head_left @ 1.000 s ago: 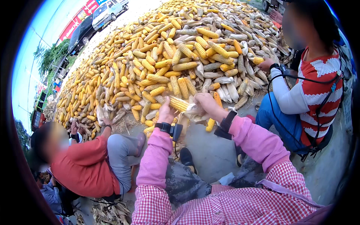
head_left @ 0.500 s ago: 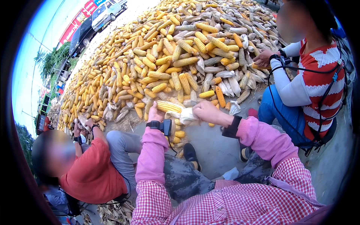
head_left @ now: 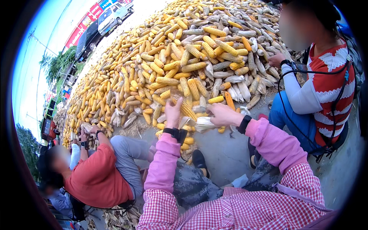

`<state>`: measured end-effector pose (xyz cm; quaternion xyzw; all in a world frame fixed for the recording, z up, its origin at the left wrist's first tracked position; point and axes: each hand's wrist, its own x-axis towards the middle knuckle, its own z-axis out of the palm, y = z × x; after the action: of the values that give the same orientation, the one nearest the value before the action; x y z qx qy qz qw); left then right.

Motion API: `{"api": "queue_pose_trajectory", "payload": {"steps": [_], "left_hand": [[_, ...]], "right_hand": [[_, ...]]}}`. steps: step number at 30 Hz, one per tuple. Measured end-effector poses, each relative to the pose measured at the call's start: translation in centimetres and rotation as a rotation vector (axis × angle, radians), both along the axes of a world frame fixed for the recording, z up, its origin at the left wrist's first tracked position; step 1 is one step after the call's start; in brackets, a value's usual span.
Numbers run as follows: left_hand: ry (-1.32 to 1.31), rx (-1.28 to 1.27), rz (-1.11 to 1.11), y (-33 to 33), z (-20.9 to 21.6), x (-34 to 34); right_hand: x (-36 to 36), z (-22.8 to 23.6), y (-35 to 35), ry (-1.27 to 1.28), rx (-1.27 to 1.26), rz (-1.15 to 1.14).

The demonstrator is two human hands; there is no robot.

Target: The person sits on the ground and shucks corn cobs by hand, removing husks and silk from a large pile. Shucked cobs are placed back on the pile, and husks are discarded to the side.

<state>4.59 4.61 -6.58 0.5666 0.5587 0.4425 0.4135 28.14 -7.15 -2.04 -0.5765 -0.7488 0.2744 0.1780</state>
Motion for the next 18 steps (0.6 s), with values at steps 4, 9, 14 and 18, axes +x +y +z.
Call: {"api": "queue_pose_trajectory", "payload": {"steps": [4,9,14,18], "left_hand": [[0.279,0.218,0.019,-1.6,1.2,2.7],[0.212,0.254,-0.102,-4.2,2.8,5.2],[0.216,0.223,-0.134,-3.5,1.3,5.4],[0.260,0.268,-0.150,-3.5,1.3,5.3]], "right_hand": [[-2.4,-1.1,0.4,0.110,0.157,-0.010],[-4.3,-1.1,0.9,0.097,0.032,-0.131],[-4.5,-2.9,1.2,0.100,0.173,-0.215],[-4.4,-2.6,1.3,0.086,0.145,-0.242]]}}
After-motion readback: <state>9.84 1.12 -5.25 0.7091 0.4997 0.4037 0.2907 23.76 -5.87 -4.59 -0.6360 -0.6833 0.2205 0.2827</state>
